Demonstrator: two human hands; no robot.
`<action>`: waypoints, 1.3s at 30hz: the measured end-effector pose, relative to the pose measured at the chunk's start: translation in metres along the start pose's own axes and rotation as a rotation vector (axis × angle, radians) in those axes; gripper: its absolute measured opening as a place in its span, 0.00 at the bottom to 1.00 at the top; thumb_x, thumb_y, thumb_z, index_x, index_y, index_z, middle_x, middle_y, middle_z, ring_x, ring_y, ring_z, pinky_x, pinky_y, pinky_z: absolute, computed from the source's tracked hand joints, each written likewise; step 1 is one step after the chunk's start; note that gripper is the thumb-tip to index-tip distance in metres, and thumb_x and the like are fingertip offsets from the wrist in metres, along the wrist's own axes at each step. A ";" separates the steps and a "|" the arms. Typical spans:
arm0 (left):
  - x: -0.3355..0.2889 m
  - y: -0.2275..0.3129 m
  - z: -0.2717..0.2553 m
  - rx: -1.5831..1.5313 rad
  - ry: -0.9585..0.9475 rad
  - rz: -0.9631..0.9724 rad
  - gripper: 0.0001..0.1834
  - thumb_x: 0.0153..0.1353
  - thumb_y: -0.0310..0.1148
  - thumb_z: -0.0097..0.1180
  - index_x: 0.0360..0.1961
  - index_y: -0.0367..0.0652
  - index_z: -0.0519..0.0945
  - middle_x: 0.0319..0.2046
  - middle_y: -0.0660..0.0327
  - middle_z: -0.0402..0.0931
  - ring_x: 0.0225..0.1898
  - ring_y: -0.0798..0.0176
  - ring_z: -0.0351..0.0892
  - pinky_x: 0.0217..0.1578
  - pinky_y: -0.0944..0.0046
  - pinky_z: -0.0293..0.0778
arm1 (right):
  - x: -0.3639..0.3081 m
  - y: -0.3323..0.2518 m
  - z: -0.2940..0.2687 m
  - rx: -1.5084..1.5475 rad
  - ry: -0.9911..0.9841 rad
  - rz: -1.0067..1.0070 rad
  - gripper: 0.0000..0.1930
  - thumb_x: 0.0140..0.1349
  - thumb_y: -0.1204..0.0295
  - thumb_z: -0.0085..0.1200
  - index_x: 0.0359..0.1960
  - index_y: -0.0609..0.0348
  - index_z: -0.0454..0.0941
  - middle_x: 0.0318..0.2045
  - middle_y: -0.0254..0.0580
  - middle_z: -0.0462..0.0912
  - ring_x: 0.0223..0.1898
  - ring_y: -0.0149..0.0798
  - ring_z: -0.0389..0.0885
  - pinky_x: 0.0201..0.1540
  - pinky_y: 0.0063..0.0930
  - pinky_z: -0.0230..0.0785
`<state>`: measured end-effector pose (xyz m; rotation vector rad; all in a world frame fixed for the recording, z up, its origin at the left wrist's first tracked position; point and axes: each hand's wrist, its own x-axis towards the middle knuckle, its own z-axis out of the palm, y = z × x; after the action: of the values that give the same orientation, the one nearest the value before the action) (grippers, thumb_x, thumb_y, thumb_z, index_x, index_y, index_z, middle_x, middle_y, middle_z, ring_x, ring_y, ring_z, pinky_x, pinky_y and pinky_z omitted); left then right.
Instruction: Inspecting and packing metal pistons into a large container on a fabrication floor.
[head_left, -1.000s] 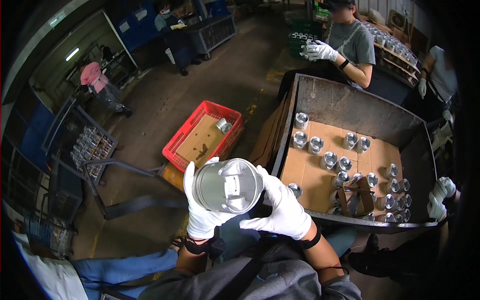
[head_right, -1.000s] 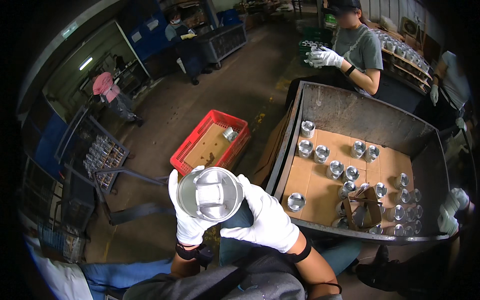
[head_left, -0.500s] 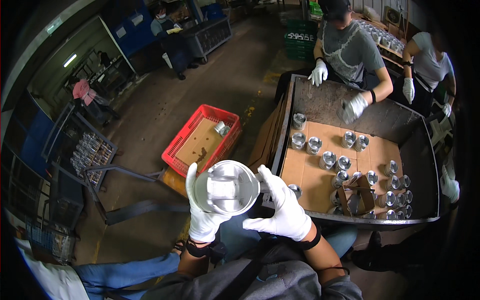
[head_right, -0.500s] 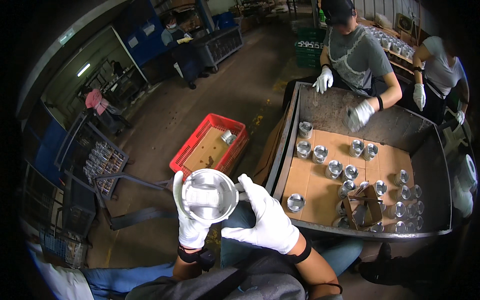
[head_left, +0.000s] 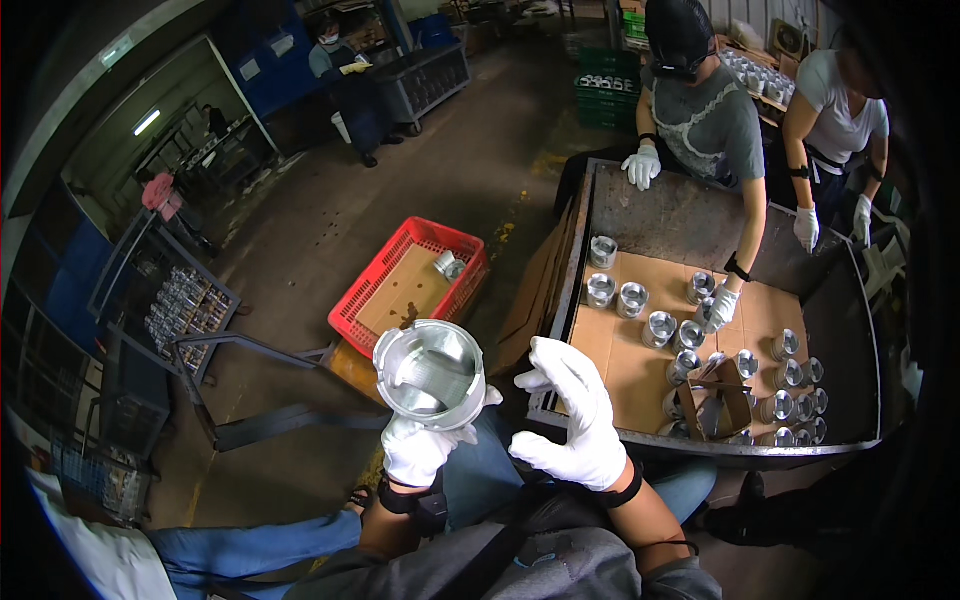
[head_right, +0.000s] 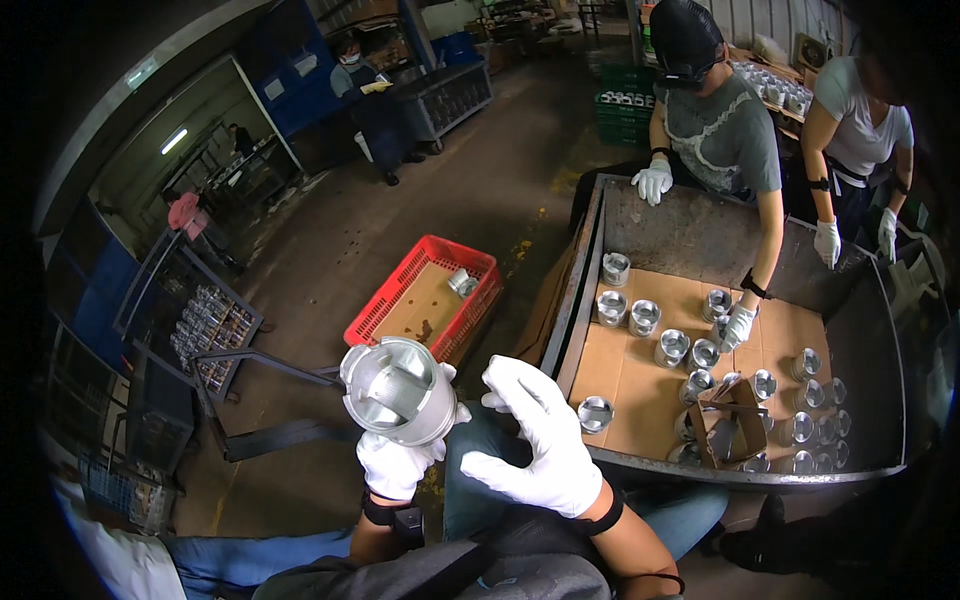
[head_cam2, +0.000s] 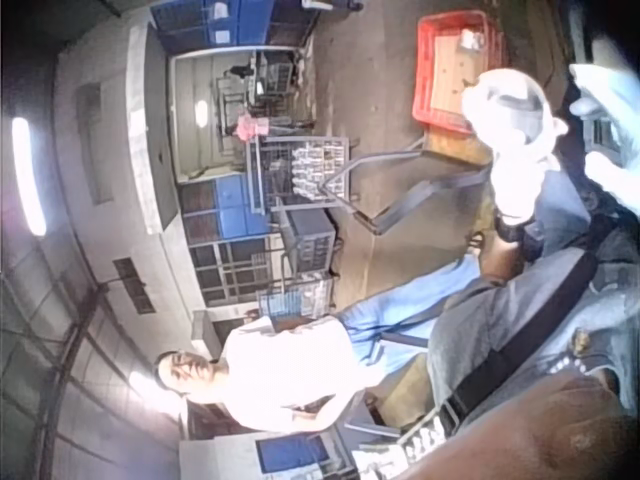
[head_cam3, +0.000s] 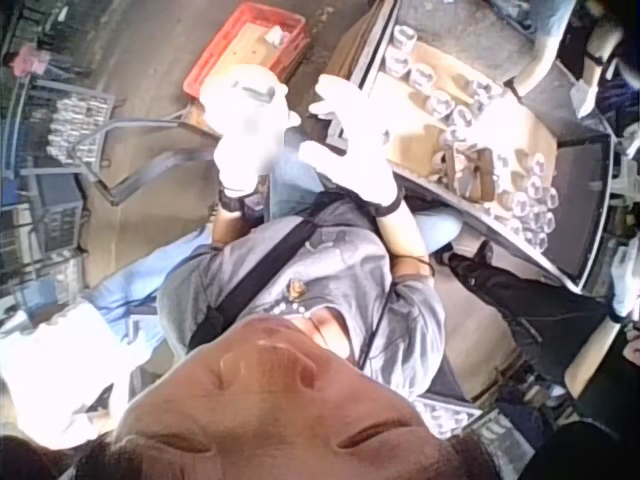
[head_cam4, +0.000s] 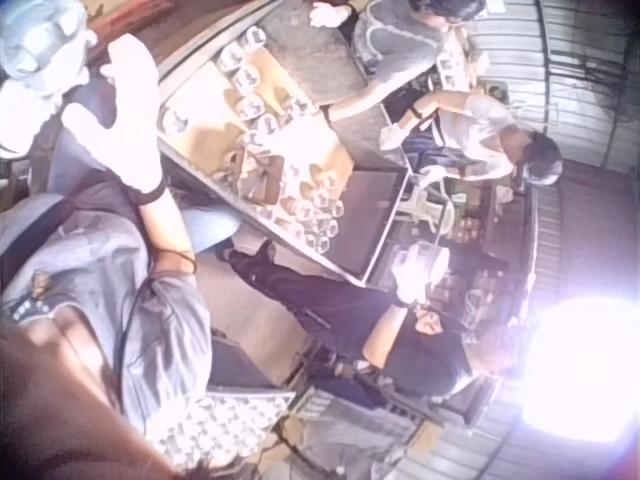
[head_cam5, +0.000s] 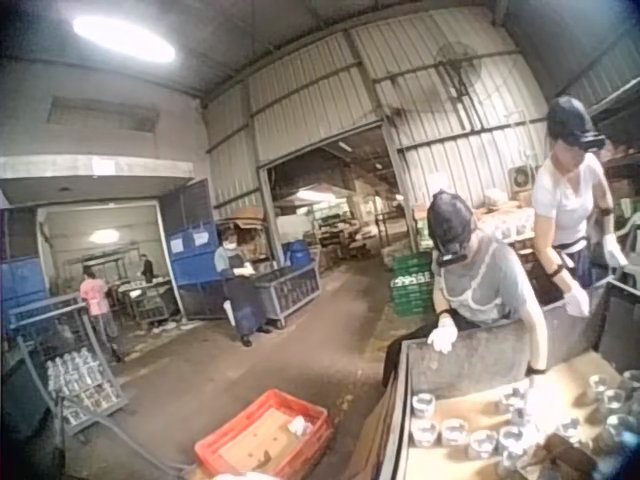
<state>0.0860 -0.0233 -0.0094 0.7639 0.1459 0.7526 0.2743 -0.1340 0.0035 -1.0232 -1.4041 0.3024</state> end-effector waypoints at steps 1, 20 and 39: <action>0.002 -0.001 0.000 -0.001 -0.001 -0.002 0.49 0.51 0.49 0.65 0.70 0.39 0.57 0.63 0.39 0.63 0.50 0.35 0.78 0.32 0.57 0.87 | 0.000 -0.002 0.000 -0.002 0.001 0.001 0.43 0.48 0.64 0.73 0.66 0.63 0.66 0.62 0.56 0.66 0.50 0.45 0.80 0.53 0.36 0.76; 0.011 -0.019 0.030 0.192 0.044 0.143 0.53 0.57 0.28 0.60 0.76 0.58 0.39 0.70 0.51 0.54 0.67 0.45 0.63 0.60 0.45 0.71 | 0.015 -0.007 0.016 -0.349 0.135 -0.045 0.21 0.51 0.79 0.57 0.51 0.61 0.77 0.42 0.53 0.81 0.41 0.56 0.83 0.43 0.40 0.78; 0.016 -0.005 0.034 0.874 -0.348 0.422 0.54 0.31 0.32 0.84 0.64 0.40 0.68 0.50 0.58 0.64 0.49 0.63 0.70 0.55 0.60 0.68 | -0.010 0.042 -0.012 0.502 -0.094 0.295 0.20 0.63 0.62 0.61 0.51 0.63 0.77 0.47 0.41 0.83 0.47 0.32 0.82 0.51 0.28 0.76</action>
<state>0.1140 -0.0343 0.0140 1.7838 -0.0142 0.9421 0.2991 -0.1224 -0.0323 -0.7982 -1.1703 0.8832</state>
